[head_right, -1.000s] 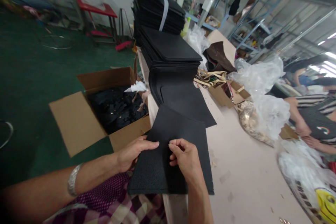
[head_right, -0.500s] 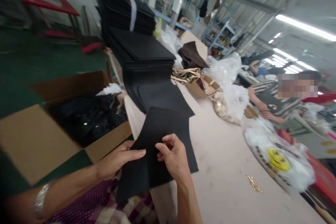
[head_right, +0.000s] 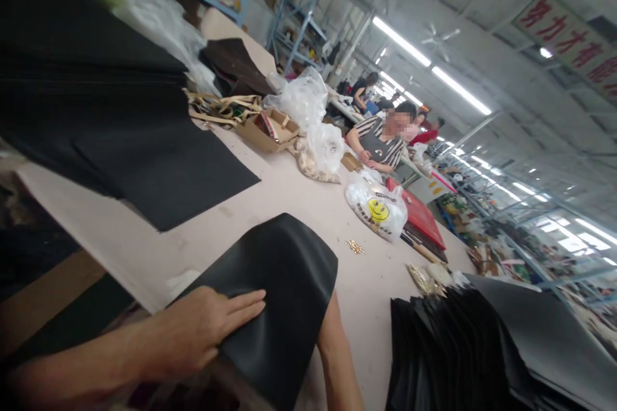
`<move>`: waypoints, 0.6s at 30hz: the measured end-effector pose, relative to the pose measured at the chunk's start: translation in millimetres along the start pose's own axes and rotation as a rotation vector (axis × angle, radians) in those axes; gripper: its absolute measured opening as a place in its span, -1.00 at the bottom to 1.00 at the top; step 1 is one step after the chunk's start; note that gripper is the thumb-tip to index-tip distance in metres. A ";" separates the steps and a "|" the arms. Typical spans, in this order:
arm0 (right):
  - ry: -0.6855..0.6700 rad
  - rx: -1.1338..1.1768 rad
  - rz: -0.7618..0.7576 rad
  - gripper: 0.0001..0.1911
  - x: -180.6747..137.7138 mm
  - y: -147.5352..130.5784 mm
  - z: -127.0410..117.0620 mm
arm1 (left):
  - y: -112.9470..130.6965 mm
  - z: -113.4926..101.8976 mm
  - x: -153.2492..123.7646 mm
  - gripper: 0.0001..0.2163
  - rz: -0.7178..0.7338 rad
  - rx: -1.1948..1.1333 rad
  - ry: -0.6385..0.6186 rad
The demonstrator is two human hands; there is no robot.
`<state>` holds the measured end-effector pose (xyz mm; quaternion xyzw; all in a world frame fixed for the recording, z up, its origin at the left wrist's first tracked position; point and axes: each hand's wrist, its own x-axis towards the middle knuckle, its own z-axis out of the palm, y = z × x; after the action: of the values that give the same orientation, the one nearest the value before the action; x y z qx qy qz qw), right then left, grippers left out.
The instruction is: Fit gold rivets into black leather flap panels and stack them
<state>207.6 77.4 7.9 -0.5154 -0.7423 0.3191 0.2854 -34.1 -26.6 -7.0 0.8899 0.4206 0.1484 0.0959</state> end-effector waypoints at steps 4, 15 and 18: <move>0.130 -0.405 0.057 -0.70 16.5 50.2 -36.8 | 3.1 21.7 2.6 -0.32 -0.017 0.005 -0.032; 0.089 -0.871 0.184 -0.67 127.4 86.7 -62.4 | -11.0 23.8 0.2 -0.65 0.078 -0.211 0.196; 0.063 -0.930 0.228 -0.70 140.6 86.1 -56.3 | -9.6 25.0 -0.5 -0.71 0.079 -0.181 0.224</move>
<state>257.2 243.5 -9.2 -0.6758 -0.7362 -0.0332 0.0102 -32.8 -22.1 -33.3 0.8713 0.3783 0.2877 0.1223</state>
